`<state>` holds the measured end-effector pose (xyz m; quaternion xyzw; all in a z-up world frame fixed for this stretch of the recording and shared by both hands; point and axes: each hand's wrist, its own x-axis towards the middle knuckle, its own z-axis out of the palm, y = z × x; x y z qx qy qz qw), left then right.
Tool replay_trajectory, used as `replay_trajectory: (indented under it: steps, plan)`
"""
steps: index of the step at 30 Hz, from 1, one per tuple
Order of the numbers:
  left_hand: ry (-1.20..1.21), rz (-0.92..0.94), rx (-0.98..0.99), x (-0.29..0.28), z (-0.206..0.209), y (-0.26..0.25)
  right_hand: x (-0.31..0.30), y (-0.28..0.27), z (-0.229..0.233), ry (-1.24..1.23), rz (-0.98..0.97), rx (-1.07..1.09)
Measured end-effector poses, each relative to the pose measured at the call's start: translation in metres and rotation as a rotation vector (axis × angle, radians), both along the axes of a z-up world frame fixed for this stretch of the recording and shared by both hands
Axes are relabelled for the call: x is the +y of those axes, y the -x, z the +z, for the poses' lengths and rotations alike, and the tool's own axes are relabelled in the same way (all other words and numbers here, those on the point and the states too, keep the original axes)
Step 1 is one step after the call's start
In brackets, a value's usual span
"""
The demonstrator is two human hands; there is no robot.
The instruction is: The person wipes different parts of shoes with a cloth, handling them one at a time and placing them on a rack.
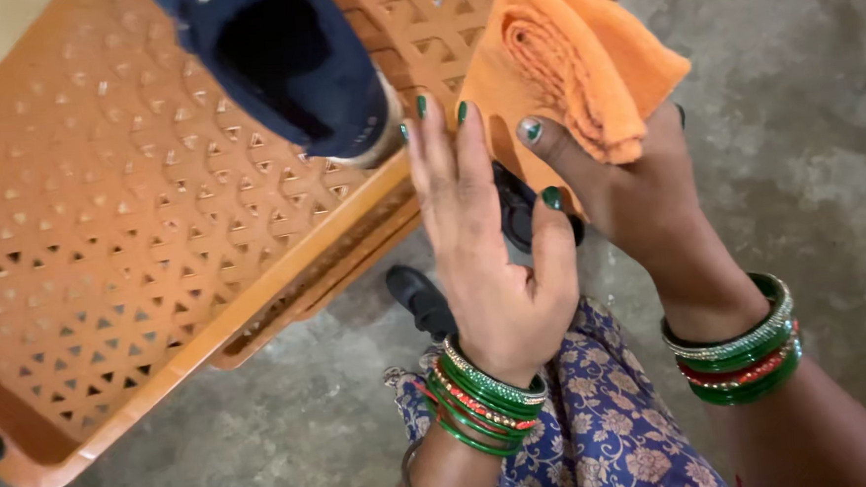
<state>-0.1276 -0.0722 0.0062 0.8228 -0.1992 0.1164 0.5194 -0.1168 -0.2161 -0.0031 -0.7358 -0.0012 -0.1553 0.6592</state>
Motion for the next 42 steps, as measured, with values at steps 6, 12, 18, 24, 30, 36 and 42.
replay_trajectory:
  steps: [6, 12, 18, 24, 30, 36, 42]
  plan:
    - [0.045, -0.076, 0.144, -0.033, -0.037, 0.011, -0.041, 0.031, -0.026, 0.057, -0.098, 0.087]
    - [0.050, -0.134, 0.270, -0.074, -0.099, 0.017, -0.097, 0.062, -0.087, 0.125, -0.221, 0.249]
    - [0.093, -0.150, 0.366, -0.118, -0.182, 0.010, -0.144, 0.074, -0.164, 0.186, -0.233, 0.212]
    - [0.054, -0.070, 0.575, -0.145, -0.282, -0.007, -0.177, 0.082, -0.259, 0.120, -0.244, 0.280]
    - [-0.033, 0.012, 0.791, -0.158, -0.388, -0.018, -0.196, 0.086, -0.347, 0.207, -0.282, 0.352]
    - [0.059, 0.049, 0.928, -0.179, -0.498, -0.024, -0.206, 0.082, -0.430, 0.406, -0.351, 0.301]
    - [-0.017, 0.040, 0.871, -0.203, -0.585, -0.037, -0.212, 0.070, -0.509, 0.712, -0.460, 0.330]
